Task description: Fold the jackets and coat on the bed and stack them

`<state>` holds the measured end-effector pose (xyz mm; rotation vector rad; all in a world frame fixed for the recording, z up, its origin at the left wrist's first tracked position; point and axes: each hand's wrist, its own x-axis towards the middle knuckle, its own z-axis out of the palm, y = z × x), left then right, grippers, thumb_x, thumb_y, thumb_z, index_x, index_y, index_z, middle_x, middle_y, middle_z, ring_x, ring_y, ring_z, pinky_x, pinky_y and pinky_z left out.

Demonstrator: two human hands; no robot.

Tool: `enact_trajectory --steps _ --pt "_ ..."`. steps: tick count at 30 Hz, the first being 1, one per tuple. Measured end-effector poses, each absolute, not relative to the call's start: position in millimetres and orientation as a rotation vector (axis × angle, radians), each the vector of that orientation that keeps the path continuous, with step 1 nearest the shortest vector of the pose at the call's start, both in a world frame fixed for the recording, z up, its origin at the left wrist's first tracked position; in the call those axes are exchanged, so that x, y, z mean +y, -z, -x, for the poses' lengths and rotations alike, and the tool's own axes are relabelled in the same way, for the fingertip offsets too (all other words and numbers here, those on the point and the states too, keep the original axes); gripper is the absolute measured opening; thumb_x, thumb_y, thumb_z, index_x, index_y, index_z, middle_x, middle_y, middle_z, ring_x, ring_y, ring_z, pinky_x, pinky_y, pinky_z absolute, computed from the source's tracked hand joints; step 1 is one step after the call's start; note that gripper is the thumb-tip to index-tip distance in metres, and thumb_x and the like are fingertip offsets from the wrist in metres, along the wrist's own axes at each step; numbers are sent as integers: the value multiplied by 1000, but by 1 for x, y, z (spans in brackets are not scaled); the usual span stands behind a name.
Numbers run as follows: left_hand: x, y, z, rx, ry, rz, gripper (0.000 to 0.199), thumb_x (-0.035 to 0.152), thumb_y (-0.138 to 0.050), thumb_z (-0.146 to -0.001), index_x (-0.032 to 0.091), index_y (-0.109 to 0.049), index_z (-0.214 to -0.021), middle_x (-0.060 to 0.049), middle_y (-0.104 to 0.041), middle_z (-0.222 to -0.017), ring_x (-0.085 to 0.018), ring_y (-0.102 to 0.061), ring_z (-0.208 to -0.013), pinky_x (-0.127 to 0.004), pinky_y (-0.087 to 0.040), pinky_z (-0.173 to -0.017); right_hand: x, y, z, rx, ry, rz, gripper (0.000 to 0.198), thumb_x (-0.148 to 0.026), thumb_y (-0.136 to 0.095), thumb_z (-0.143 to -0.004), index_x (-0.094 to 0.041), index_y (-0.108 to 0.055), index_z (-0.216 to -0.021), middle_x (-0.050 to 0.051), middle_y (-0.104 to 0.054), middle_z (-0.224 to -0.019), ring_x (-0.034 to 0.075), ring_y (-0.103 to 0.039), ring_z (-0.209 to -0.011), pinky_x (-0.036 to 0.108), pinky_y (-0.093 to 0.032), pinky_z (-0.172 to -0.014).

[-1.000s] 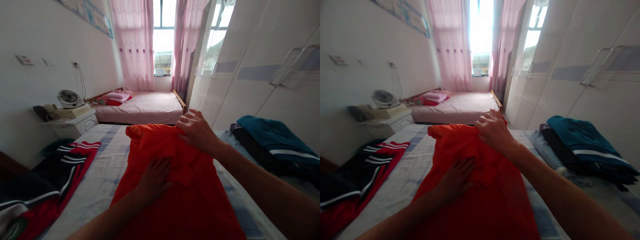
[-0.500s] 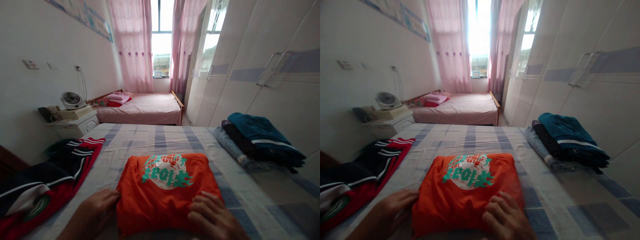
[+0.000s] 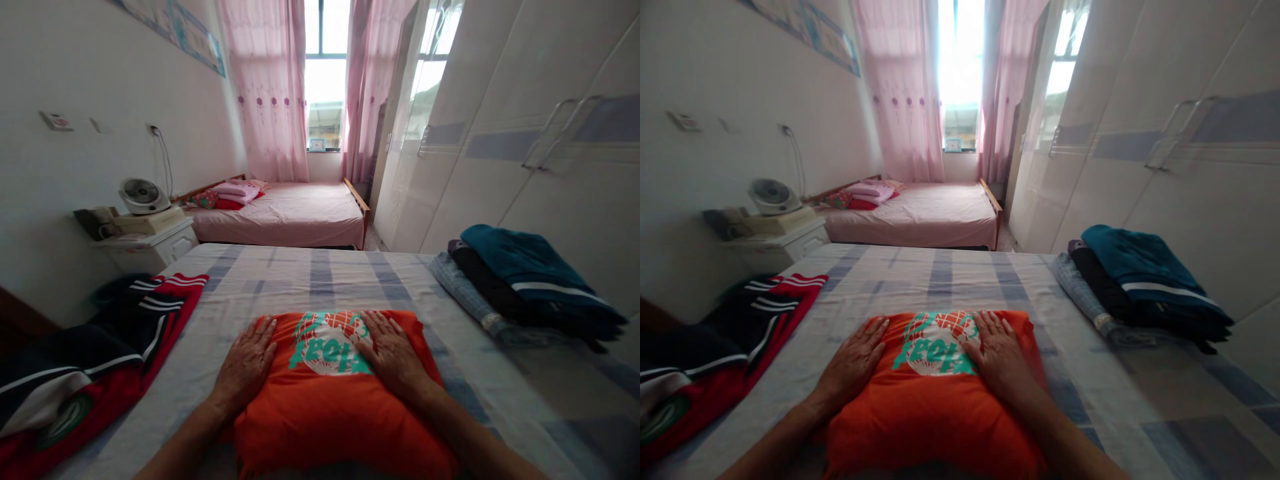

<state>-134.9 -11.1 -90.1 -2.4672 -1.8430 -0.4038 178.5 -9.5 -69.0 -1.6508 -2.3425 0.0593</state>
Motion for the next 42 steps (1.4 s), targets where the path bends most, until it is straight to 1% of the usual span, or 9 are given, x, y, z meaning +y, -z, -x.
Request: enact_trajectory --steps 6,12,16,19,22,26,31,35,42 --pt "-15 81 144 -2074 811 2486 49 33 -26 -92 12 -46 -132 -12 -45 -140 -20 -37 -132 -41 -29 -110 -11 74 -181 -2283 -71 1632 62 -54 -32 -90 -15 -40 -137 11 -40 -142 23 -34 -132 45 -26 -109" --pt "-48 42 156 -2787 1210 2221 70 58 -38 -83 6 -42 -130 -18 -57 -123 -26 -58 -110 -39 -44 -95 -19 56 -224 -1897 37 1699 63 -48 -43 -85 -9 -41 -134 19 -42 -139 30 -34 -131 52 -29 -105" --pt "-66 37 168 -3070 1234 2182 69 66 -47 -74 8 -56 -109 -16 -65 -108 -29 -63 -99 -35 -52 -79 -28 58 -266 -1336 -549 1950 86 -54 -58 -71 -2 -34 -135 26 -45 -133 34 -47 -120 48 -38 -100" --pt "-67 39 165 -3119 1324 2252 60 67 -54 -69 12 -65 -91 -11 -71 -91 -30 -66 -90 -33 -54 -69 -40 55 -275 -959 -1105 1793 93 -50 -69 -64 -4 -30 -136 24 -48 -131 31 -55 -113 39 -47 -92" --pt "-66 41 155 -3097 1481 2551 55 64 -57 -70 13 -68 -87 -8 -73 -86 -29 -66 -88 -34 -53 -75 -53 41 -264 -772 -1435 1534 72 -42 -72 -66 -13 -44 -126 16 -58 -124 26 -60 -107 33 -53 -81" --pt "-67 37 140 -2999 1532 2898 56 58 -66 -66 13 -68 -99 -9 -72 -99 -31 -64 -98 -35 -52 -84 -67 13 -241 -770 -1765 1289 37 -39 -66 -77 -12 -62 -103 11 -70 -103 24 -65 -98 35 -51 -87" --pt "-72 30 131 -2825 1580 3045 43 49 -60 -76 15 -68 -101 -6 -72 -101 -29 -65 -94 -36 -51 -84 -76 0 -218 -793 -1856 1207 45 -34 -69 -74 -12 -61 -112 12 -69 -104 25 -65 -96 38 -48 -93" --pt "-73 27 129 -3025 1634 2844 39 50 -65 -68 15 -71 -86 -6 -74 -85 -30 -68 -84 -36 -54 -76 -82 14 -218 -874 -1748 1165 50 -31 -70 -72 -11 -59 -117 13 -67 -109 27 -63 -101 41 -47 -94" --pt "-69 26 130 -3399 1872 1892 44 49 -74 -50 18 -69 -81 -6 -74 -86 -32 -66 -93 -37 -56 -77 -98 29 -219 -841 -1903 1131 32 -45 -57 -77 -17 -71 -86 9 -73 -87 27 -66 -95 43 -48 -92"
